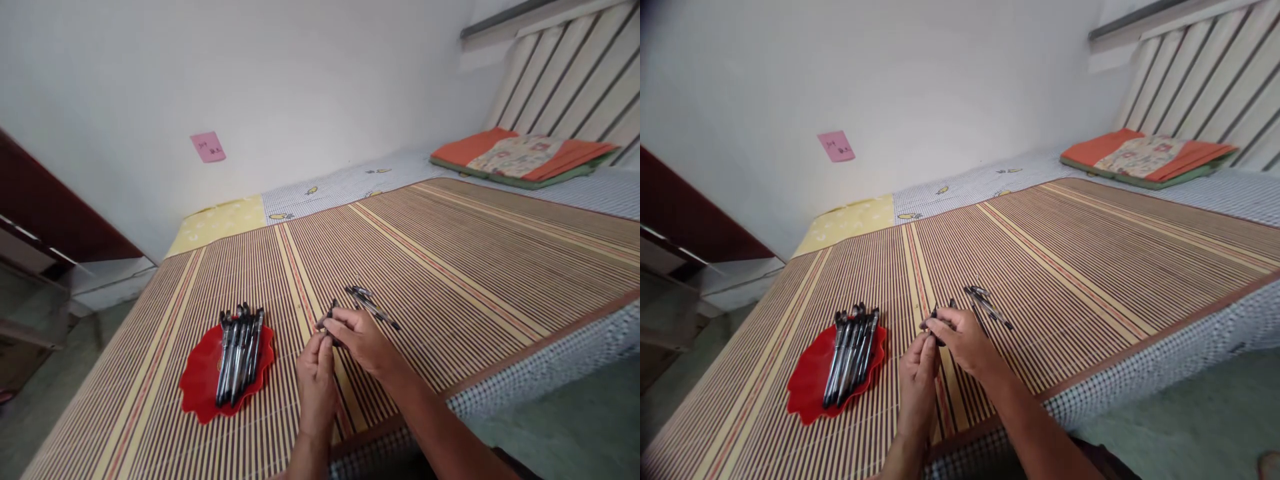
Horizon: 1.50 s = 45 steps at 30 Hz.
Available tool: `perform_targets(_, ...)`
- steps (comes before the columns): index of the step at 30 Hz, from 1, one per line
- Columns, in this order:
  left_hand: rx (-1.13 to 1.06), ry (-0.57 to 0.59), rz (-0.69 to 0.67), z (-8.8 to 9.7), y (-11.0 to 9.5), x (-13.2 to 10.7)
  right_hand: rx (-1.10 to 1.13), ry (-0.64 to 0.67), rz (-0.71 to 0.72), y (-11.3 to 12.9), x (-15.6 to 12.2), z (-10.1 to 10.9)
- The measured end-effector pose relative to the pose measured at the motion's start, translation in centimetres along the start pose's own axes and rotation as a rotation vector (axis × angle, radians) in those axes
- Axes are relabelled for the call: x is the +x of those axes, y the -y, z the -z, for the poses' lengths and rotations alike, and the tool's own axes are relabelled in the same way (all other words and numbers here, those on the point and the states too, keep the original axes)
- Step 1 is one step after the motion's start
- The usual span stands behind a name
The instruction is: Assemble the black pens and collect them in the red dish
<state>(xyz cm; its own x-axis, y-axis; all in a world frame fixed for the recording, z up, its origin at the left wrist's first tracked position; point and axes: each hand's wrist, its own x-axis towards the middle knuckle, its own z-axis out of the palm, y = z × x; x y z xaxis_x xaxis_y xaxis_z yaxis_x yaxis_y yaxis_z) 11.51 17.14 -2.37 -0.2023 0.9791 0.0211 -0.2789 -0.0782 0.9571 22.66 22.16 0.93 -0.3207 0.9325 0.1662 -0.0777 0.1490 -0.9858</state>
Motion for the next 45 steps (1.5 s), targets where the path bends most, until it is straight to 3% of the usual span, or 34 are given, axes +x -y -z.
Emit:
perform_targets(4,0.284,-0.058,-0.169,-0.2,-0.1,-0.1,0.005,-0.008,0.003,0.1,-0.1,-0.1)
perform_targets(7,0.191,-0.07,-0.121,-0.4,-0.1,0.1,0.164,-0.023,-0.088,-0.5,0.1,0.2)
perform_targets(11,-0.075,-0.124,0.002,-0.7,-0.2,0.5,0.643,-0.172,-0.305,-1.8,0.9,0.6)
perform_targets(15,-0.041,-0.139,-0.016,-0.8,-0.5,0.8,0.846,-0.135,-0.371,-2.1,1.5,0.1)
perform_targets(23,0.23,-0.132,-0.089,-0.6,-0.5,0.8,0.764,-0.043,-0.289,-1.3,0.9,-2.1)
perform_targets(28,-0.013,-0.149,-0.022,0.0,-0.5,1.1,0.694,-0.018,-0.221,-1.3,0.6,-1.7)
perform_targets(35,-0.302,-0.127,0.034,0.5,-0.9,1.5,0.245,0.014,-0.169,-1.5,0.4,-0.4)
perform_targets(42,-0.365,-0.016,0.082,0.6,-1.1,1.5,0.102,-0.008,-0.001,-1.0,0.5,-0.8)
perform_targets(45,-0.335,0.026,0.073,0.4,-1.1,1.3,0.14,-0.068,0.007,-0.7,0.6,-0.5)
